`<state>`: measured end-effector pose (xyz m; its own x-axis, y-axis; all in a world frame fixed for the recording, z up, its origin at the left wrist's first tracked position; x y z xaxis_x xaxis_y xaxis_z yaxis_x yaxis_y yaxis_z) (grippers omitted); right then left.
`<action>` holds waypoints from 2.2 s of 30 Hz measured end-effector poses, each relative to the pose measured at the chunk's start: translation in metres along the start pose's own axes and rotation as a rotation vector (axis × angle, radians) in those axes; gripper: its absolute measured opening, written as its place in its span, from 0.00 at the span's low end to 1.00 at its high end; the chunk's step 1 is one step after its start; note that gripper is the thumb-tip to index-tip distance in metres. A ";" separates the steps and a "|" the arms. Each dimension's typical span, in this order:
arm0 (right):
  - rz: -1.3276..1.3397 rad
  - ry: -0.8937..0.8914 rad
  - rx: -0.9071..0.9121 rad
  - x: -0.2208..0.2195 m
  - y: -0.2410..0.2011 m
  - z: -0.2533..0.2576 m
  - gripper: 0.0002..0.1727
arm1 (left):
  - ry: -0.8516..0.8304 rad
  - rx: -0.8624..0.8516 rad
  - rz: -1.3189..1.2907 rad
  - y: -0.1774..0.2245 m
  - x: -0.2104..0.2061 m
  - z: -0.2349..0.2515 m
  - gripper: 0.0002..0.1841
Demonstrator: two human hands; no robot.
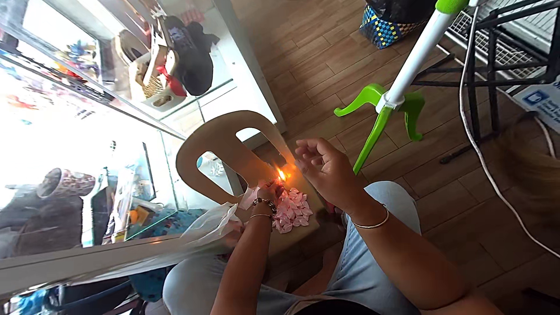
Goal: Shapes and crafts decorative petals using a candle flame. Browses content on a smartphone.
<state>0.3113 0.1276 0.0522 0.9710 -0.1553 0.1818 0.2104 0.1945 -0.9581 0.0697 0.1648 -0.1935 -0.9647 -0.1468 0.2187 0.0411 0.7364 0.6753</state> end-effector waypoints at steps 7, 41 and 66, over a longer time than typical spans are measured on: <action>-0.004 -0.010 -0.015 -0.005 0.001 0.000 0.20 | -0.069 -0.174 0.226 -0.003 0.007 0.011 0.17; 0.001 -0.559 -0.150 -0.142 0.011 -0.013 0.14 | -0.528 -0.301 -0.472 0.065 0.062 -0.156 0.05; 0.064 -0.662 0.084 -0.188 -0.010 -0.027 0.12 | -0.562 -0.279 -0.562 0.048 0.105 -0.146 0.04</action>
<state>0.1233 0.1284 0.0220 0.8411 0.4804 0.2487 0.1325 0.2627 -0.9557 0.0084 0.0883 -0.0359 -0.8436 -0.0376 -0.5356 -0.4925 0.4514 0.7441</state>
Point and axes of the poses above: each hand's wrist, its own z-axis towards the middle knuckle, its own x-axis out of the back of the hand, y = z × x, the point moved 10 cm from there along z, towards the middle knuckle, and after that the axes turned 2 degrees about z, right-handed, at the moved point
